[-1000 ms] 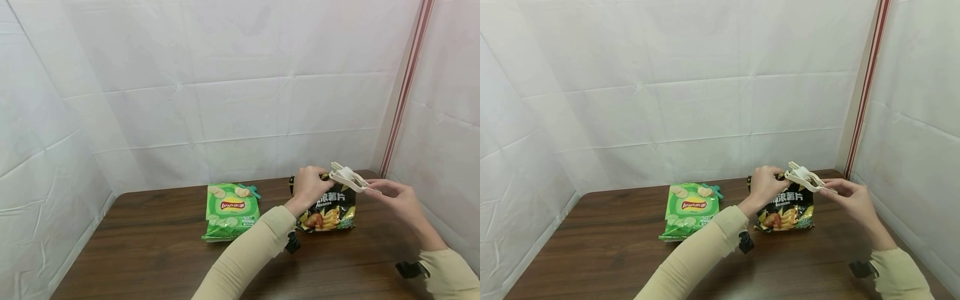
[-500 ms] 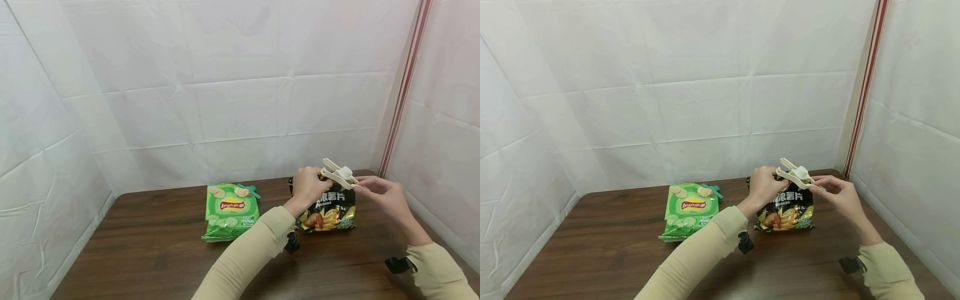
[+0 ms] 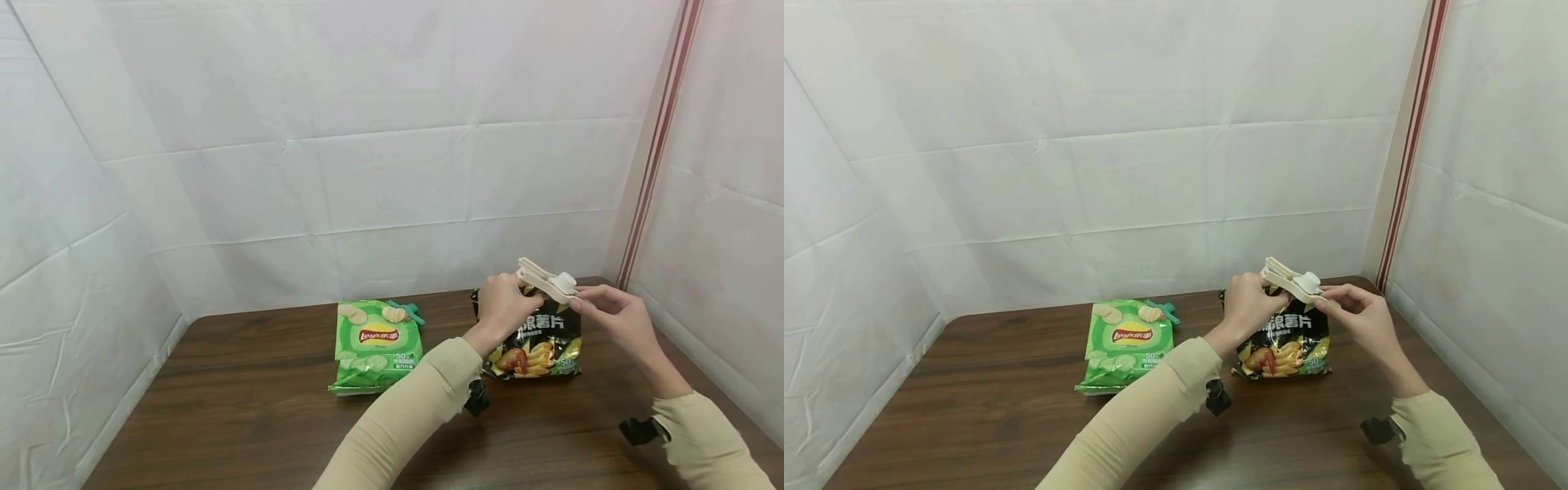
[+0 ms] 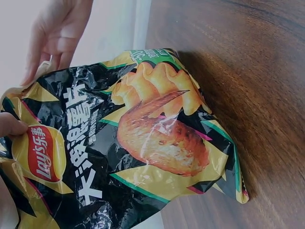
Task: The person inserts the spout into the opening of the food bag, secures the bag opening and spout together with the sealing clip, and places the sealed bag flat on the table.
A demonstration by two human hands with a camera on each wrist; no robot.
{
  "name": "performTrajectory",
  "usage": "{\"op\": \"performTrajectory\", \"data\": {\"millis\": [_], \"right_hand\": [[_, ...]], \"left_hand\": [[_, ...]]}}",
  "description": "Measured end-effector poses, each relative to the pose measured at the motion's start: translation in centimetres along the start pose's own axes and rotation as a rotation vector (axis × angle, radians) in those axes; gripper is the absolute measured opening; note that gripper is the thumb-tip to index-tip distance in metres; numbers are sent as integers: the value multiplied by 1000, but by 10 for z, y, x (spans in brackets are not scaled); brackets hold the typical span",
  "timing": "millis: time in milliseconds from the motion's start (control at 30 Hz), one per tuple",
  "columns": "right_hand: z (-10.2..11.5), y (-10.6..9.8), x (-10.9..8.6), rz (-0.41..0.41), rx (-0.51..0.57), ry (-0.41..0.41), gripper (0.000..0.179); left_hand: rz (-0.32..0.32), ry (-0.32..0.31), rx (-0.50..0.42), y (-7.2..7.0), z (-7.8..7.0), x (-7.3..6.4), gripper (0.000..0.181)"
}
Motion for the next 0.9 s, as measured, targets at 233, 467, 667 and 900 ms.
{"op": "performTrajectory", "data": {"millis": [233, 467, 667, 900], "right_hand": [[0, 2, -1, -22, 24, -14, 21], [5, 5, 0, -27, 141, -63, 15], [7, 5, 1, -32, 57, -50, 24], [10, 7, 4, -17, 131, -67, 23]], "left_hand": [[-10, 12, 14, -2, -1, -1, 15], [-5, 11, 10, -2, 1, 0, 27], [15, -6, 2, -1, 3, 0, 37], [74, -31, -13, -2, 4, 1, 20]]}}
Point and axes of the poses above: each hand's wrist, its own x-axis towards the middle knuckle, its own y-axis out of the palm, z = x × y, the point moved 10 cm from there along x, towards the middle knuckle, and after that the axes turned 5 degrees about z, right-handed, at the moved point
